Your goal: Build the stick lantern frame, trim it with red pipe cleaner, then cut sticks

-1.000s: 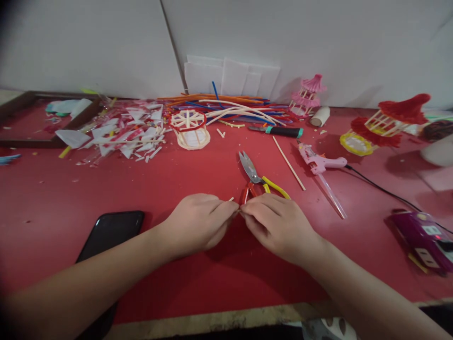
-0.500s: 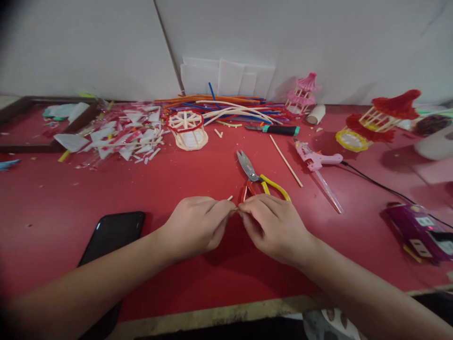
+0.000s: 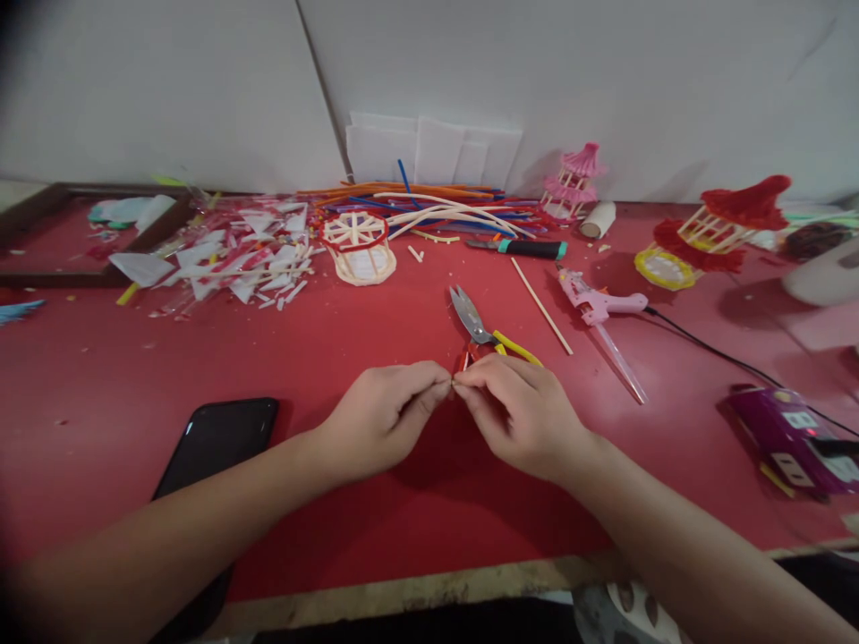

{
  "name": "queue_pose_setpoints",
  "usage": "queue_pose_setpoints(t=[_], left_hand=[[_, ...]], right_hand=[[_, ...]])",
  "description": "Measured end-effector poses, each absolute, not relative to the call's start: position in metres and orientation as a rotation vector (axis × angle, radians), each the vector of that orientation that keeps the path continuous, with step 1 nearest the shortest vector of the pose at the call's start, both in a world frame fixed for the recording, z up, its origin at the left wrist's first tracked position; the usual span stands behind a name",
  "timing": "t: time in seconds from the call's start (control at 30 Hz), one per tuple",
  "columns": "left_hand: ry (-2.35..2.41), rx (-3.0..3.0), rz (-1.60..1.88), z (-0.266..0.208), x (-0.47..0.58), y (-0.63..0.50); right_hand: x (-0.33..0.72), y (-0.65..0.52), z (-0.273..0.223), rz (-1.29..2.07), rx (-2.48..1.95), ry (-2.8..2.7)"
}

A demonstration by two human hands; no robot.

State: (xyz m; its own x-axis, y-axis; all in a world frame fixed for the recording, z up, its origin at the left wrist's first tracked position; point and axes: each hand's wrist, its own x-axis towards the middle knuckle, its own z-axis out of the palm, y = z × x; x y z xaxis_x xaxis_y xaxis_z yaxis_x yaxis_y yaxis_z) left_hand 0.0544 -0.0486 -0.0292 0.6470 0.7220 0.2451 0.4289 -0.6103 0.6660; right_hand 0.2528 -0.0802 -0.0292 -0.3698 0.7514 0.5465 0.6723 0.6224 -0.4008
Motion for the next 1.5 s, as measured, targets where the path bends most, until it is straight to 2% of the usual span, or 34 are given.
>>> queue_pose_setpoints(t=[0.2,0.37,0.5,0.67,0.93,1.1,1.5], left_hand=[[0.692,1.152,0.86,-0.028,0.057,-0.034],[0.794,1.002,0.982,-0.034,0.054,-0.023],[0.756,1.005,0.946,-0.035,0.056,-0.025],[0.809,1.163,0.892,-0.034,0.059,-0.03],[1.006,1.904,0.817,-0.03,0.054,-0.032],[1.06,1.965,0.721,-0.032,0.05,-0.029],[1.085,2.034,0.704,-0.031,0.047,-0.027]], right_hand=[[0.256,-0.077,-0.028,0.556,-1.197,-1.576],[0.258,-0.07,-0.029,1.087,-1.096,-1.195],[0.259,-0.068,-0.031,1.222,-1.132,-1.095],[0.256,-0.069,-0.029,1.102,-1.297,-1.271],[0.252,-0.074,-0.035,0.71,-1.36,-1.802],[0.252,-0.072,-0.034,0.503,-1.334,-1.986],[0.245,-0.064,-0.044,0.369,-1.227,-2.115]])
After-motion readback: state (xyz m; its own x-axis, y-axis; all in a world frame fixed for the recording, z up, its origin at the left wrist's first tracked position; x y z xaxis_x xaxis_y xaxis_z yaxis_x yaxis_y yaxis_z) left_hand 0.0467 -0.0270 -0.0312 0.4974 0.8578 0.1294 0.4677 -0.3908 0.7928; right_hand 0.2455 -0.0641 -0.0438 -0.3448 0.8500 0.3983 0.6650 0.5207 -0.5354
